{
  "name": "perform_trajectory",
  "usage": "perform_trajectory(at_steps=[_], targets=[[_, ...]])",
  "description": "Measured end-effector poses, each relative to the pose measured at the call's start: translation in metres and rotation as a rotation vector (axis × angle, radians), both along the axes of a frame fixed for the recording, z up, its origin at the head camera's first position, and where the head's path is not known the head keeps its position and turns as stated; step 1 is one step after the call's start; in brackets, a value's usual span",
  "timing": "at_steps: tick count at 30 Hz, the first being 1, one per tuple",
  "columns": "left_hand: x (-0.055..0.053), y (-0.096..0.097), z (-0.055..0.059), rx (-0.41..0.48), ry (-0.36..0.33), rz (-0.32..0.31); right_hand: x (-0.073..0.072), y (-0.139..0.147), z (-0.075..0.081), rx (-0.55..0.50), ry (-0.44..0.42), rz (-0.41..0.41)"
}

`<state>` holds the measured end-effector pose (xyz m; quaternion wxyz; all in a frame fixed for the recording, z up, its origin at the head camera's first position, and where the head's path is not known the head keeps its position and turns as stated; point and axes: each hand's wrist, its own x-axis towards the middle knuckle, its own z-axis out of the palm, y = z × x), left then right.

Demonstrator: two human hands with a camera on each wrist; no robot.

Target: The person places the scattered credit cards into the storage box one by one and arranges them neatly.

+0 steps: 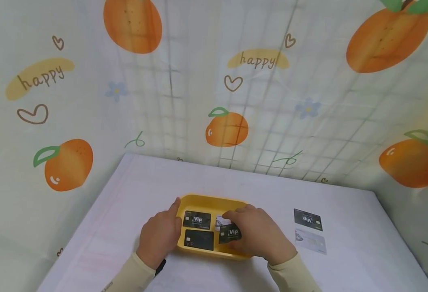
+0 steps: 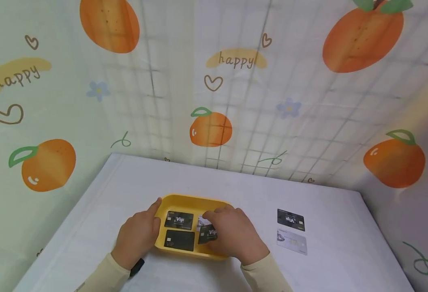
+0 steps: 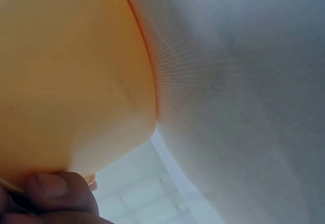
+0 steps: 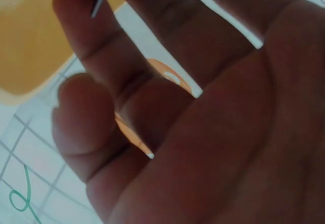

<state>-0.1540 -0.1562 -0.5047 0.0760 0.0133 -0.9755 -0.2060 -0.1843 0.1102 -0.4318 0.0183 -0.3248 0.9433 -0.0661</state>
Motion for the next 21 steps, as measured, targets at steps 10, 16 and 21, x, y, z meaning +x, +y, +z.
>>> perform_trajectory(at_steps=[10, 16, 21], targets=[[0.0005, 0.0008, 0.0013, -0.01, 0.011, 0.003, -0.0015, -0.0039, -0.0079, 0.002, -0.024, -0.015], [0.0001, 0.0008, -0.0004, -0.014, 0.006, 0.009, -0.0029, -0.003, -0.0098, -0.025, -0.039, 0.006], [0.0005, 0.001, -0.0005, -0.013, 0.011, 0.008, -0.0032, -0.0012, -0.0101, -0.038, -0.072, 0.0]])
